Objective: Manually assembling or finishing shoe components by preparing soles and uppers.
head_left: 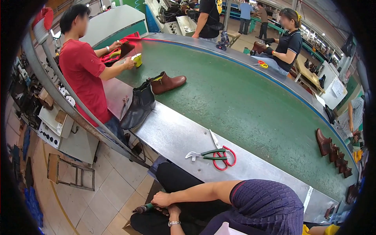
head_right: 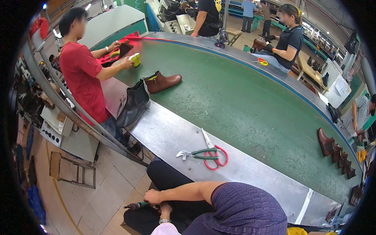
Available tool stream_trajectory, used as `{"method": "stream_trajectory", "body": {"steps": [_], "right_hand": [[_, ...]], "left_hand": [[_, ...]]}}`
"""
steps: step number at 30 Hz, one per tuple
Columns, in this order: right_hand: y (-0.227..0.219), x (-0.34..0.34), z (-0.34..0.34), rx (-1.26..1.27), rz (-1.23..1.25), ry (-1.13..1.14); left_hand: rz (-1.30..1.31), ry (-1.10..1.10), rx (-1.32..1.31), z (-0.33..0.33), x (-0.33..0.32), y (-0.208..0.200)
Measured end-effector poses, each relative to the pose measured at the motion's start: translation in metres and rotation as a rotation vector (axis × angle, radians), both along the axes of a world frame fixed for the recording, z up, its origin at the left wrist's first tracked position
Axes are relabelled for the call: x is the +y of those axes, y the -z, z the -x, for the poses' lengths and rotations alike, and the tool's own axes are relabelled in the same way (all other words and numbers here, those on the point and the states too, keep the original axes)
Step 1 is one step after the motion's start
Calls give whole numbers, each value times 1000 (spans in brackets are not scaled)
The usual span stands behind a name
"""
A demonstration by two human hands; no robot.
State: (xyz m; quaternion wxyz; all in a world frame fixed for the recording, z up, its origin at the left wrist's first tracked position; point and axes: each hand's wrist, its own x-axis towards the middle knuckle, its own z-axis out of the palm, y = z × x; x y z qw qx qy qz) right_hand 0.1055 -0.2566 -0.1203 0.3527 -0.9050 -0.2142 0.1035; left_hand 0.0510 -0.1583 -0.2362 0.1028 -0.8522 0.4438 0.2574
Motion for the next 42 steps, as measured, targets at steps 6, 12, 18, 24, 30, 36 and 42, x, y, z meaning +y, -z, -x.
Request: {"method": "stream_trajectory", "body": {"steps": [6, 12, 18, 24, 30, 36, 42], "right_hand": [[-1, 0, 1, -18, -27, 4], [-6, -8, 2, -14, -27, -1], [-3, 4, 0, -19, -37, -35], [-3, -2, 2, 21, 81, -33], [1, -2, 11, 127, 260, -149], [2, -2, 12, 110, 265, -169], [-4, -3, 12, 161, 308, -180]], "left_hand": [[7, -3, -1, 2, 4, 3], [21, -4, -1, 4, 3, 8], [7, -56, -5, 6, 14, 9], [91, -225, 47, 9, 3, -26], [218, -410, 38, 18, 4, -48], [146, -273, -76, 21, 6, -40], [152, -332, 36, 19, 6, -33]]}}
